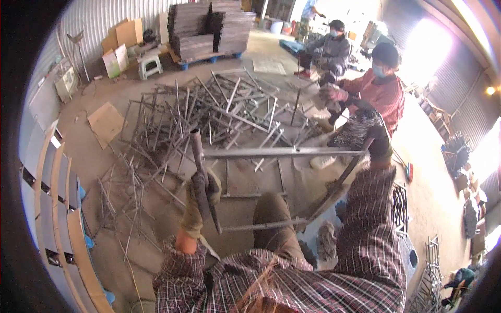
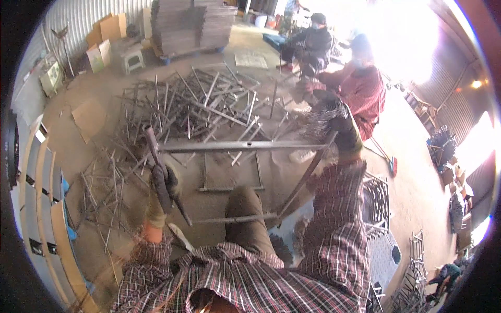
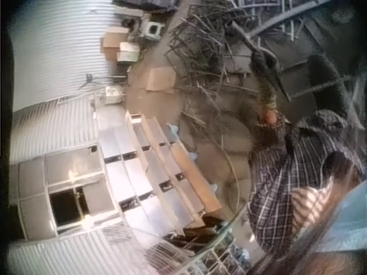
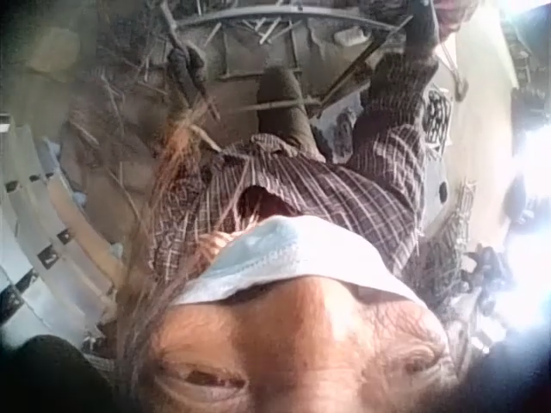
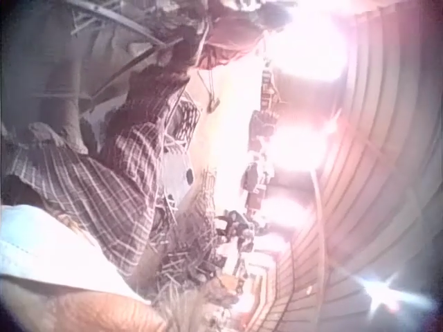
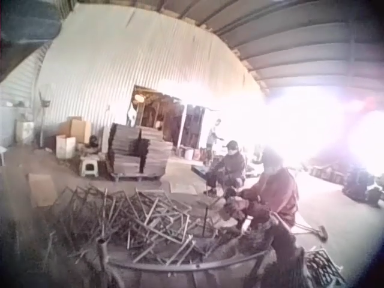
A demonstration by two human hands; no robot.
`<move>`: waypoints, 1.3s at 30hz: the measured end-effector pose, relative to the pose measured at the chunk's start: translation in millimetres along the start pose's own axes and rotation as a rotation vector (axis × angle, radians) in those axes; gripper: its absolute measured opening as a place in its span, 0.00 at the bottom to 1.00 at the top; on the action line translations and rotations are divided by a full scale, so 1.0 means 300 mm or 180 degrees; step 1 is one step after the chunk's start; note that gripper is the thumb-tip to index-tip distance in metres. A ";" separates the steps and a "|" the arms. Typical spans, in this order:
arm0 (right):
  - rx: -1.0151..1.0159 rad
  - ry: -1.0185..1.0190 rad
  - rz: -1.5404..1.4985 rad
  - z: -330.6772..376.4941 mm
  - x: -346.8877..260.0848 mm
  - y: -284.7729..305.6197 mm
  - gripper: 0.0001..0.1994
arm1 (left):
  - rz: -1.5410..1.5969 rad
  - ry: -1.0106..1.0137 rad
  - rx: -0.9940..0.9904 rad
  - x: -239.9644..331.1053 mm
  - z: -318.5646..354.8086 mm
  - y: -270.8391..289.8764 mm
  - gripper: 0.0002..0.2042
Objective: The recorder is cleaning and polishing metal furniture frames using steel wool and a cloth.
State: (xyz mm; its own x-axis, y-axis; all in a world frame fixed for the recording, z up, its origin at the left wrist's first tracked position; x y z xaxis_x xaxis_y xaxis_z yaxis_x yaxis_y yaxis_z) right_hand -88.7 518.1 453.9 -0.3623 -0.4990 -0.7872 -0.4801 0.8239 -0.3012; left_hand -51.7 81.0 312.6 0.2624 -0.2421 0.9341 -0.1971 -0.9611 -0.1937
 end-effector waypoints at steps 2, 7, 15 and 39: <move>0.0502 0.0220 0.0908 -0.017 -0.068 -0.057 0.23 | 0.0429 0.0172 -0.0164 -0.009 0.007 -0.008 0.19; 0.1766 0.1361 0.1402 0.021 -0.139 -0.152 0.24 | 0.0705 0.0357 -0.0144 -0.080 -0.015 0.023 0.19; 0.0069 -0.1381 0.2116 -0.057 -0.098 -0.131 0.31 | 0.0390 0.0271 -0.0335 -0.033 -0.025 -0.010 0.21; 0.1303 0.0164 0.1985 -0.003 0.111 -0.017 0.16 | 0.0056 0.0490 0.0001 -0.075 0.017 0.029 0.22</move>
State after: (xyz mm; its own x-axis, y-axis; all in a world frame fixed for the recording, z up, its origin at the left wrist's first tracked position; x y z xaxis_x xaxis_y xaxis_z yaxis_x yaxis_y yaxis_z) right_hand -99.1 497.0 429.8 -0.5119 0.0900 -0.8543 0.1590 0.9872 0.0087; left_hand -54.4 77.4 288.2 0.1110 -0.2357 0.9655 -0.2002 -0.9569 -0.2106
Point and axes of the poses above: each hand's wrist, its own z-axis away from the middle knuckle, its own y-axis out of the back of the hand, x = y × z, the point moved 2 cm from there along -z, towards the middle knuckle, and after that the axes turned 13 degrees about -z, right-handed, at the moved point
